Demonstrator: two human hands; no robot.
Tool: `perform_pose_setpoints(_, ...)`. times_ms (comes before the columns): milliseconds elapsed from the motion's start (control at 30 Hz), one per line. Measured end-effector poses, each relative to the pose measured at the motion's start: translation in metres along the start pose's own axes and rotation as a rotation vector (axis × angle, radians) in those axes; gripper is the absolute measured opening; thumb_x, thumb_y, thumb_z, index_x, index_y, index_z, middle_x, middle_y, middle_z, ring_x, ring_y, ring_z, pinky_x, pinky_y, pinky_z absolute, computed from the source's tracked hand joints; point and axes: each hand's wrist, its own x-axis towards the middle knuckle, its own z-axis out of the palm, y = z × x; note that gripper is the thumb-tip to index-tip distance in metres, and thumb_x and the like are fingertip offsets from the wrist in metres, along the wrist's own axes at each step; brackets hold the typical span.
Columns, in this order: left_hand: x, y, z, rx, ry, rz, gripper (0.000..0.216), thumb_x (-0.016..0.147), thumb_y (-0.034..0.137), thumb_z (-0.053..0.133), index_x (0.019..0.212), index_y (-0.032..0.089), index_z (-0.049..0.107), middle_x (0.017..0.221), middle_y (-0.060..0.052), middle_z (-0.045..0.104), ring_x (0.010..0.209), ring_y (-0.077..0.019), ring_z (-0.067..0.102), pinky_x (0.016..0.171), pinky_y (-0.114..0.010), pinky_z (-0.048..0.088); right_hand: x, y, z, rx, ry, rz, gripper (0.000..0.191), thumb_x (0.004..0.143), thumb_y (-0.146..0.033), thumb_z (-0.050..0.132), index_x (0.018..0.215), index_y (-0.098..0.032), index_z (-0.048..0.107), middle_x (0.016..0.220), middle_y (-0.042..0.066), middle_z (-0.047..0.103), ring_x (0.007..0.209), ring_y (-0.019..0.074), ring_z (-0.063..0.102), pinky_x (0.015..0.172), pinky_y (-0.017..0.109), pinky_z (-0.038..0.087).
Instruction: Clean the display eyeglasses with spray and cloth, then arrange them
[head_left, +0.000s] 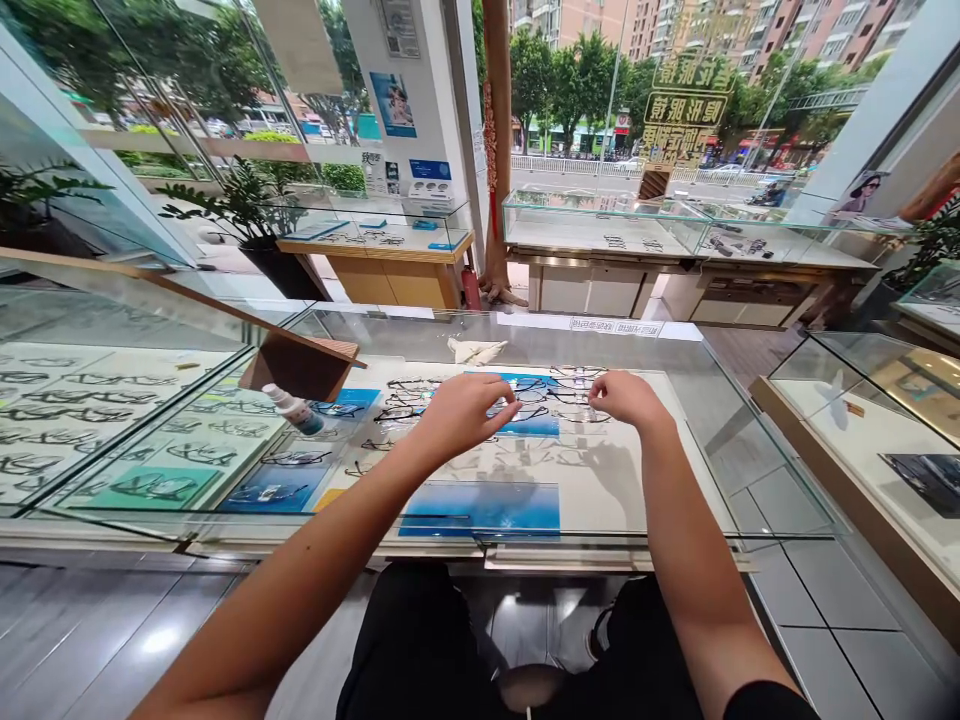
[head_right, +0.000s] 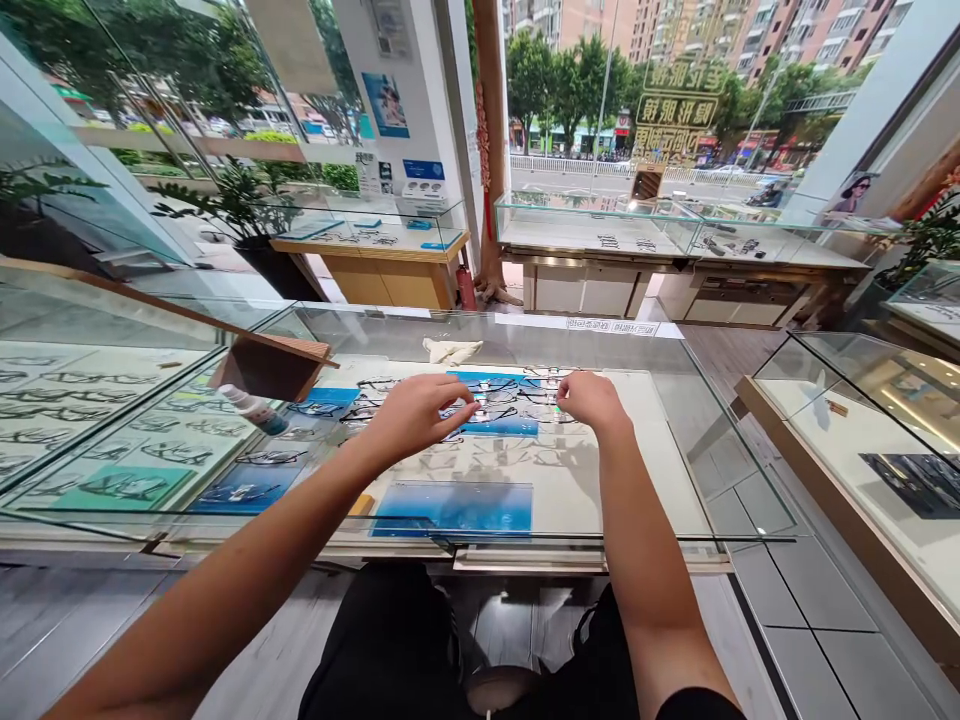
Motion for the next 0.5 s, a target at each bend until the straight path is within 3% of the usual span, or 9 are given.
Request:
perform_pose_setpoints(167,0.047,0.005,0.03,-0.096,0.231,-0.071,0.045,0.104,0.046,0.049,0.071,0.021,0.067,0.065,-0.003,0.065,0.065,-0.0186,0.057,0.063,-0.032,0.03,0.004,-0.006,0.012,-0.021,-0.034,-0.029,0.014,0.071,-0.014,0.07,0.076,-0.025,0.078,0.077,0.002,0.077,0.066,0.017,0.063,0.067,0.031,0.039)
perform_pose_setpoints(333,0.05,0.002,0.047,-0.274,0.266,-0.162,0.054,0.102,0.052,0.048,0.06,0.021,0.059,0.051,0.0,0.045,0.052,-0.0154,0.04,0.059,-0.032,0.025,-0.001,-0.002,0.011,-0.005,-0.032,-0.067,0.011,0.069,-0.014,0.071,0.067,-0.024,0.074,0.065,0.001,0.07,0.057,0.0163,0.056,0.063,0.032,0.038)
perform_pose_setpoints(433,0.043,-0.004,0.048,-0.499,0.309,-0.242,0.052,0.102,0.056,0.048,0.066,0.021,0.065,0.05,0.002,0.039,0.051,-0.014,0.037,0.058,-0.031,0.026,-0.011,0.007,-0.005,0.233,-0.061,-0.223,0.006,0.076,-0.026,0.072,0.071,-0.025,0.076,0.059,-0.002,0.057,0.054,0.0141,0.047,0.055,0.03,0.032)
perform_pose_setpoints(500,0.042,-0.009,0.048,-0.691,0.343,-0.333,0.051,0.101,0.058,0.05,0.074,0.021,0.07,0.05,0.003,0.035,0.05,-0.0132,0.035,0.056,-0.03,0.027,-0.017,0.007,-0.013,0.448,0.001,-0.33,0.017,0.084,-0.039,0.071,0.083,-0.025,0.079,0.056,-0.004,0.043,0.053,0.0136,0.039,0.054,0.029,0.03)
